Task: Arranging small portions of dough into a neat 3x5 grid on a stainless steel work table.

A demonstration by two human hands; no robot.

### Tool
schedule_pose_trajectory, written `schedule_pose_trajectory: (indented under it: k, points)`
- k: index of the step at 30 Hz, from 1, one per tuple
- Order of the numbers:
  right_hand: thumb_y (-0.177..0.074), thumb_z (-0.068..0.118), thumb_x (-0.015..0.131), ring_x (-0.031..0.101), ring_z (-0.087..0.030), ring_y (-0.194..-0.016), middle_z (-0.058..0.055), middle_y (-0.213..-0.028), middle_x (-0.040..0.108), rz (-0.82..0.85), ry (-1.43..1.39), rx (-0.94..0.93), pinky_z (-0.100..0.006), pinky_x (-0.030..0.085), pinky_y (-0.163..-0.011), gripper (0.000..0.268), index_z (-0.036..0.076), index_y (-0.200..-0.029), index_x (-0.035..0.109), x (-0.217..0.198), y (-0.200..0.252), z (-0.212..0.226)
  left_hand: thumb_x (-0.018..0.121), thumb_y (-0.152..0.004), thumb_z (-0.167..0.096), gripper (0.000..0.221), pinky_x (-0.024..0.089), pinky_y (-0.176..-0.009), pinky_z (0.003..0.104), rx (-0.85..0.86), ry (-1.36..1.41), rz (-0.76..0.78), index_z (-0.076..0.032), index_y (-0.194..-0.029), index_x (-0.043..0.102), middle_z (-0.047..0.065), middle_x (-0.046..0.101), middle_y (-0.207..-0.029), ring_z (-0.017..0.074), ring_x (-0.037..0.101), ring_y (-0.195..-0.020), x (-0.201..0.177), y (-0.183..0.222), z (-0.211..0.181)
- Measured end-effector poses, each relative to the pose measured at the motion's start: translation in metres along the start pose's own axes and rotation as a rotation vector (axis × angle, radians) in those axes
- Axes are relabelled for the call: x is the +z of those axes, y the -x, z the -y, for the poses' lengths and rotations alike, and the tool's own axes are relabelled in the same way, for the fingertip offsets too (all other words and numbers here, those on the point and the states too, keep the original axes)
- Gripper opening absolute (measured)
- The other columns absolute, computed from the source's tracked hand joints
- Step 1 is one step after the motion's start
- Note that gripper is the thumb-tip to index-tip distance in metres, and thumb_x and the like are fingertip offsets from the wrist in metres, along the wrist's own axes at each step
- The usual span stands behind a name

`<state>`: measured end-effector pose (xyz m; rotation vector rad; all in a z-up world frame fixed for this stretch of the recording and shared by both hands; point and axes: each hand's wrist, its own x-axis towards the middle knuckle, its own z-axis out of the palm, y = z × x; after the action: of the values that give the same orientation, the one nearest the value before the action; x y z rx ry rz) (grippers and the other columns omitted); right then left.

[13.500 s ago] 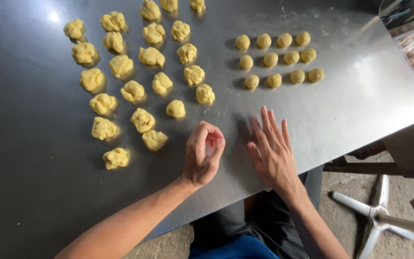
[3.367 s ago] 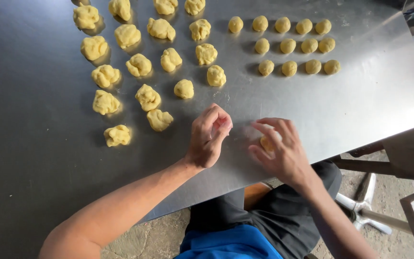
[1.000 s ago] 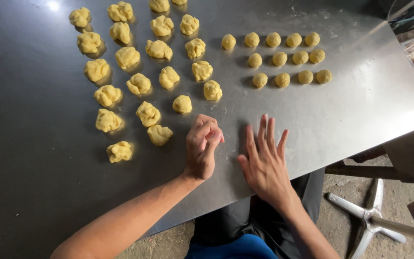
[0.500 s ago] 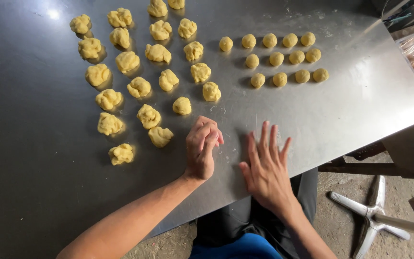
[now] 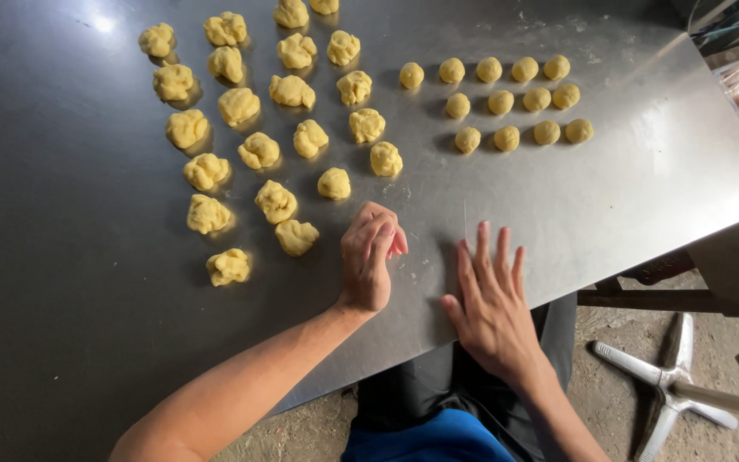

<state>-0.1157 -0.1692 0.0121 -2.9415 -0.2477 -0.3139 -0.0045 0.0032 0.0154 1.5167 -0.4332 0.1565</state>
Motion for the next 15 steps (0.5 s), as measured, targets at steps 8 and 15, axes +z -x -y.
schedule_pose_trajectory:
  k: [8,15]
  points:
    - [-0.107,0.042,0.045,0.013,-0.044,-0.159,-0.021,-0.172,0.022,-0.019,-0.028,-0.11,-0.061,0.01,-0.125,0.063,0.006,-0.159,0.041,0.018,-0.046,-0.006,0.037,-0.106,-0.037,0.05,0.046,-0.056,0.027,0.024,-0.01,0.013,-0.014,-0.064,0.052,-0.001,0.048,-0.071,0.0137,0.049,-0.056,0.001,0.002,0.003]
    - [-0.106,0.039,0.044,0.009,-0.052,-0.157,-0.03,-0.171,0.014,0.023,-0.038,-0.041,-0.059,0.014,-0.127,0.069,-0.004,-0.158,0.033,-0.002,0.003,-0.01,0.033,-0.107,-0.039,0.053,0.046,-0.057,0.026,-0.054,0.007,0.021,-0.011,-0.068,0.056,0.001,0.05,-0.08,0.0133,0.051,-0.061,0.001,0.003,-0.004]
